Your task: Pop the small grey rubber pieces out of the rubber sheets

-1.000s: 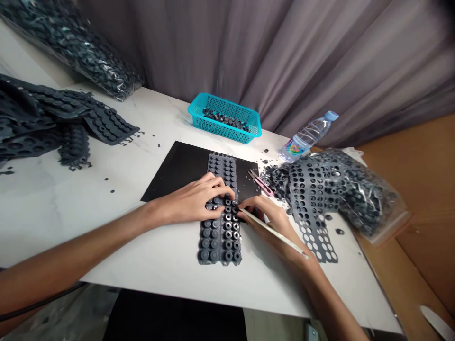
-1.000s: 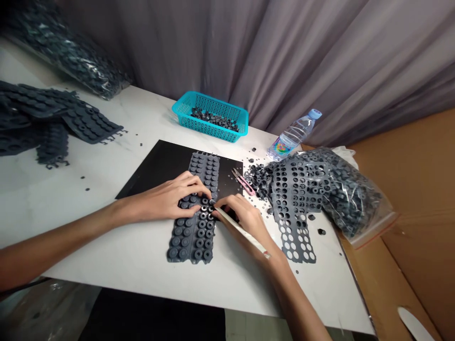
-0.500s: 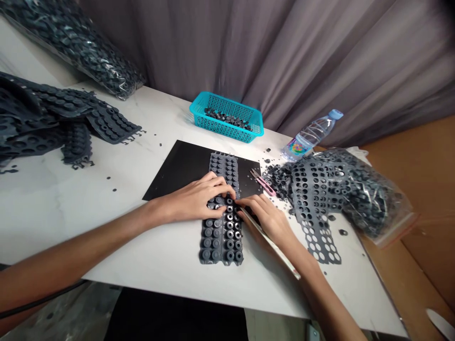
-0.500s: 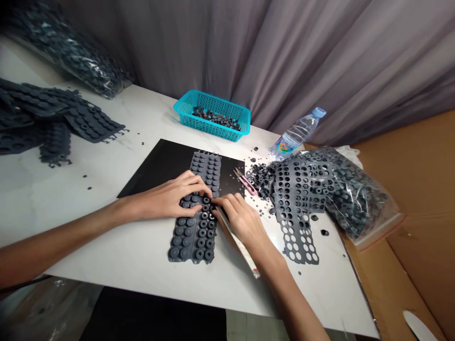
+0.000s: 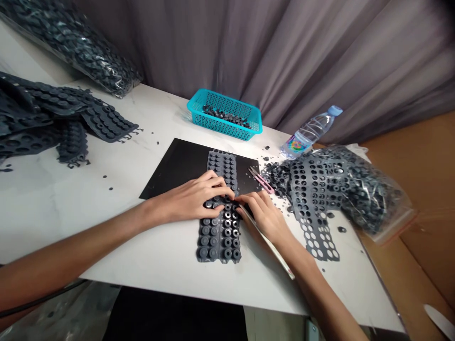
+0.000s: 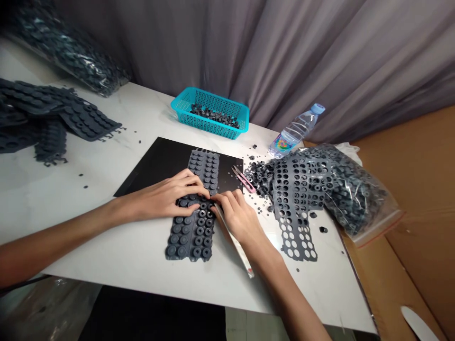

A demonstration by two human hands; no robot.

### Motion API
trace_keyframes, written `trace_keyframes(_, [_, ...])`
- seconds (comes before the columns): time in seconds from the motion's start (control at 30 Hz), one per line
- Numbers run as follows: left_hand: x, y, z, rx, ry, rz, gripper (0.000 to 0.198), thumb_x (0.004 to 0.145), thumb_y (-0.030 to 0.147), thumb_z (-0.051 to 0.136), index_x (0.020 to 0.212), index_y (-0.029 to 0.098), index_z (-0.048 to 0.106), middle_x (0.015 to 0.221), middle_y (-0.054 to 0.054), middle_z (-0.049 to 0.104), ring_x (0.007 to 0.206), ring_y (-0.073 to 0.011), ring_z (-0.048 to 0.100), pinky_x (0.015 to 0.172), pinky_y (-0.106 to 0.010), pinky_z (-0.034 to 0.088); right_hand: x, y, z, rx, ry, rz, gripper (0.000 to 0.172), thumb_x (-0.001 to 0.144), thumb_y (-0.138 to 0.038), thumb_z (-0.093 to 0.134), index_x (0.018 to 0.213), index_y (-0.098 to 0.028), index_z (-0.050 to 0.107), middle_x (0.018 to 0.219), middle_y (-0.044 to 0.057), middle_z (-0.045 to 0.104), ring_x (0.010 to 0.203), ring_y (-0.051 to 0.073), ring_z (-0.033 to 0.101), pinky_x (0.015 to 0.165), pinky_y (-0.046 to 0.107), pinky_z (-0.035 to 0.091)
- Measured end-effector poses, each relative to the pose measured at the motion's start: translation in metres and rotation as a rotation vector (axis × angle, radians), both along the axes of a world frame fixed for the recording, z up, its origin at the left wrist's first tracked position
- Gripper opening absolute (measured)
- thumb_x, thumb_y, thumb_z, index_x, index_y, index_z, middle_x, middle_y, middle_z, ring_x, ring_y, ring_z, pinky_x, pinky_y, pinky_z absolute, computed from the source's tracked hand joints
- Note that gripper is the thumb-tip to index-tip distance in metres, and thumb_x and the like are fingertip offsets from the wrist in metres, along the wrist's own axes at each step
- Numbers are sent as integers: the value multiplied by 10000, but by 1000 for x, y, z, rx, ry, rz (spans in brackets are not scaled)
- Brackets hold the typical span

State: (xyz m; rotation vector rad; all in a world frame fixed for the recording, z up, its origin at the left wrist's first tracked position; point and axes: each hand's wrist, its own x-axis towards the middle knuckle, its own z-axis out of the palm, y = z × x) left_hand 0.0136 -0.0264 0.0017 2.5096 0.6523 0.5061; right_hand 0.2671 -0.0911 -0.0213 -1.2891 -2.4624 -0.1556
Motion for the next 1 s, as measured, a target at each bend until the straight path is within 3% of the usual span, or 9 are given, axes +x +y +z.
trace_keyframes(0.27, [-2,1,-2,-33,3,-7,287,957,267,594,1238,280,653,1160,-41,628,1135,-250,520,1048,-421,437,-5,-2,5,-12,100,-158,237,1103,-336,411,1222,-200,564,1082,112,666,996,274,566,762,383,521])
trace_keyframes(0.43, [-3,2,-1,-60,13,-22,271,979,278,578,1243,299,634,1223,-25,632,1171,-248,505,1043,-401,428,24,2,15,111,213,-571,303,1087,-380,399,1205,-171,585,1050,137,655,953,301,594,782,430,481])
trace_keyframes(0.53, [-3,1,1,-69,18,-18,261,987,287,575,1247,283,600,1230,-16,634,1181,-235,502,1034,-383,433,49,2,15,152,149,-659,298,1069,-384,420,1164,-174,609,1035,154,656,978,331,589,773,435,469])
trace_keyframes(0.67, [-4,0,3,-81,22,20,307,976,312,587,1275,256,550,1224,-32,620,1161,-226,532,995,-358,462,54,-1,15,160,110,-580,357,1065,-328,404,1363,-182,539,1067,159,611,996,331,572,758,429,477])
trace_keyframes(0.83, [-5,1,2,-69,44,70,322,954,369,604,1245,239,561,1177,-47,598,1114,-227,578,957,-355,491,21,0,15,-12,-67,-354,525,1022,-137,416,1519,-300,464,1078,122,548,975,293,519,714,372,487])
trace_keyframes(1.0, [-4,1,1,-52,58,84,289,961,393,606,1201,238,563,1176,-41,596,1133,-224,573,978,-362,490,1,3,12,-6,-275,-230,640,977,-73,530,1557,-331,444,1108,124,525,1005,295,473,736,358,490])
